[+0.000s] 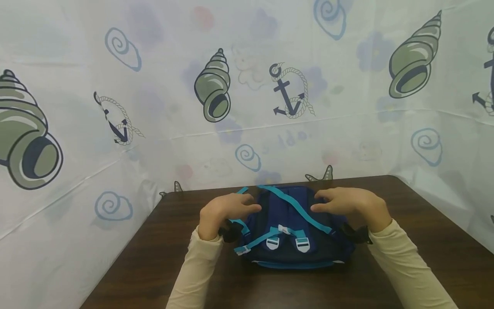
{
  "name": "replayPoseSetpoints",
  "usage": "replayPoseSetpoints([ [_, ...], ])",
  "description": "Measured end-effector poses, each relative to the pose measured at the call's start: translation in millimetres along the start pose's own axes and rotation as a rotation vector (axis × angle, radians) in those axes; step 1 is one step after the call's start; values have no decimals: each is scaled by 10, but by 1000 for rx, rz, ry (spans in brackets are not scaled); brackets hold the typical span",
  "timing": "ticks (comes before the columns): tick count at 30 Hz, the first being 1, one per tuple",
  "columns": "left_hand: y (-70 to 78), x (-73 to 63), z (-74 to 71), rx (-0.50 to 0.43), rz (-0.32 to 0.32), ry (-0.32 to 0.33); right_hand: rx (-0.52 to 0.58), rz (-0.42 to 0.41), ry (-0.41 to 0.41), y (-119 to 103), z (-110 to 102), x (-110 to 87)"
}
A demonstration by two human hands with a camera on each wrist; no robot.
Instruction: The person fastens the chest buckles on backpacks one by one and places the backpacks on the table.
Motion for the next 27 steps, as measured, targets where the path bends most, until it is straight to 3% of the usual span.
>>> replayPoseSetpoints([
  [6,20,12,63,-64,-37,-30,-17,-2,-3,-18,42,31],
  [10,33,11,86,-41,-20,-28,-29,-11,-6,-58,84,45],
  [14,43,5,127,37,14,-28,-42,-33,-23,-126,145,57],
  [21,-67,-7,211,62,-34,-46,-33,-62,-74,-210,282,133],
  [27,-121,-46,349,186,-34,-64,-40,-85,-94,-268,421,233],
])
Point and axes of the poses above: each hand's wrist, its own x-axis towards the middle knuckle, its own z-axis out of the palm, y = z × x, the point moved 6 cm from there along x, towards the middle knuckle, and after that the axes turned 1 degree about x, right-handed, at the moved point
